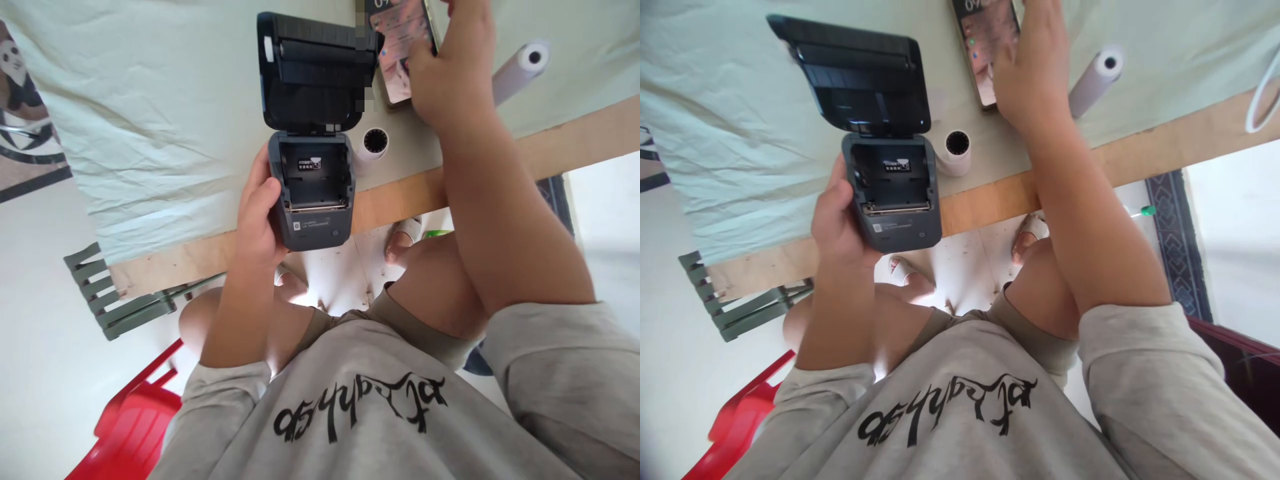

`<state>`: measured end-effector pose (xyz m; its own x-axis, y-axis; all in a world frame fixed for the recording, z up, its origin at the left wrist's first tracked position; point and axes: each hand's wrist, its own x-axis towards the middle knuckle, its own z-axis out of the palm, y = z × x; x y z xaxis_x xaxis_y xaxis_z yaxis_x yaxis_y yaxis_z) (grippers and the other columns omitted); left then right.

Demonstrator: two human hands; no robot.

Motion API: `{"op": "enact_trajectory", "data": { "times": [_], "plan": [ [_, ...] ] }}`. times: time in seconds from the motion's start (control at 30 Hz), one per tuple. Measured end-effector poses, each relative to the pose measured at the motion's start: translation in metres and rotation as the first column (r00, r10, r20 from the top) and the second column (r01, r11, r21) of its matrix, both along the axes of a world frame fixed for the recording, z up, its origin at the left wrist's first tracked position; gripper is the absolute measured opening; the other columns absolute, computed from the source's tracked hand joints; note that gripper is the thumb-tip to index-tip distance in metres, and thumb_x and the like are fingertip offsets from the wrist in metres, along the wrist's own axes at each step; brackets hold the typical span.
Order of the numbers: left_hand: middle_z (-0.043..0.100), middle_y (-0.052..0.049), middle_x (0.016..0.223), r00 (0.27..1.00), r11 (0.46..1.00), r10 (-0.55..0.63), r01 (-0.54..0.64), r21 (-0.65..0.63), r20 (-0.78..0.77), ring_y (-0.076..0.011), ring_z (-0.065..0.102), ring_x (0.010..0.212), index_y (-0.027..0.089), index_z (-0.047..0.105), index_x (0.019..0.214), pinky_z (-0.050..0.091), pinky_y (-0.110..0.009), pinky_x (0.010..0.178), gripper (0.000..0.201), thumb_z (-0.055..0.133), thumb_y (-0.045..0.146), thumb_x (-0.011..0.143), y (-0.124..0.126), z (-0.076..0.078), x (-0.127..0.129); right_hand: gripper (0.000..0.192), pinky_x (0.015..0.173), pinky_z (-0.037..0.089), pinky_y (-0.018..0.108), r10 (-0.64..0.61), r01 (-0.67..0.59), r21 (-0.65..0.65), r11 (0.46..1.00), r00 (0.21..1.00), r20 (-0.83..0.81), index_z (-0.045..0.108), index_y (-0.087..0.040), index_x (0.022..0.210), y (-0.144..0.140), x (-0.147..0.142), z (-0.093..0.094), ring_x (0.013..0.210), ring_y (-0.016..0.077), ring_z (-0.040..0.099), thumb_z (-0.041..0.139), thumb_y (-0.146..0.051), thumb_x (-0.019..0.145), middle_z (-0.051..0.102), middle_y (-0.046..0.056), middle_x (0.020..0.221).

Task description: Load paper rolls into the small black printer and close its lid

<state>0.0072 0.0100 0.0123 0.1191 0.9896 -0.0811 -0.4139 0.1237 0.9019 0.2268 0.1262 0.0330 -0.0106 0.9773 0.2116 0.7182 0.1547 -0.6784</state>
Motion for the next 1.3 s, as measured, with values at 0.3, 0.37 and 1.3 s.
{"op": "enact_trajectory", "data": {
  "times": [0.3,0.37,1.3],
  "plan": [
    [0.062,-0.001,0.107,0.999,0.999,-0.037,0.038,-0.020,0.032,-0.0255,0.059,0.100,0.033,0.056,0.113,0.051,-0.041,0.082,0.036,0.055,0.040,0.078,-0.001,0.000,-0.004,0.048,0.097,0.038,0.030,-0.044,0.044,0.003,0.999,0.990,0.131,0.045,-0.008,0.121,0.014,0.016,-0.019,0.113,0.0135,0.044,0.042,-0.002,0.073,0.049,0.005,0.122],
    [0.062,-0.001,0.109,0.999,0.999,-0.042,0.042,-0.020,0.027,-0.0266,0.059,0.102,0.033,0.056,0.113,0.050,-0.042,0.082,0.037,0.056,0.041,0.076,-0.001,0.001,-0.003,0.048,0.095,0.039,0.031,-0.046,0.047,-0.006,0.999,0.990,0.132,0.045,-0.006,0.120,0.014,0.013,-0.016,0.107,0.0135,0.047,0.042,-0.001,0.072,0.051,0.007,0.120],
    [0.058,-0.003,0.110,0.998,0.997,-0.035,0.032,0.064,0.043,-0.0259,0.055,0.102,0.030,0.057,0.113,0.046,-0.042,0.086,0.040,0.055,0.044,0.076,0.002,-0.007,-0.003,0.059,0.094,0.046,0.039,-0.029,0.035,-0.199,0.979,0.999,0.031,0.042,-0.027,0.123,-0.033,0.022,0.003,0.112,0.0177,0.049,0.048,-0.004,0.069,0.044,0.005,0.128]
  ]
}}
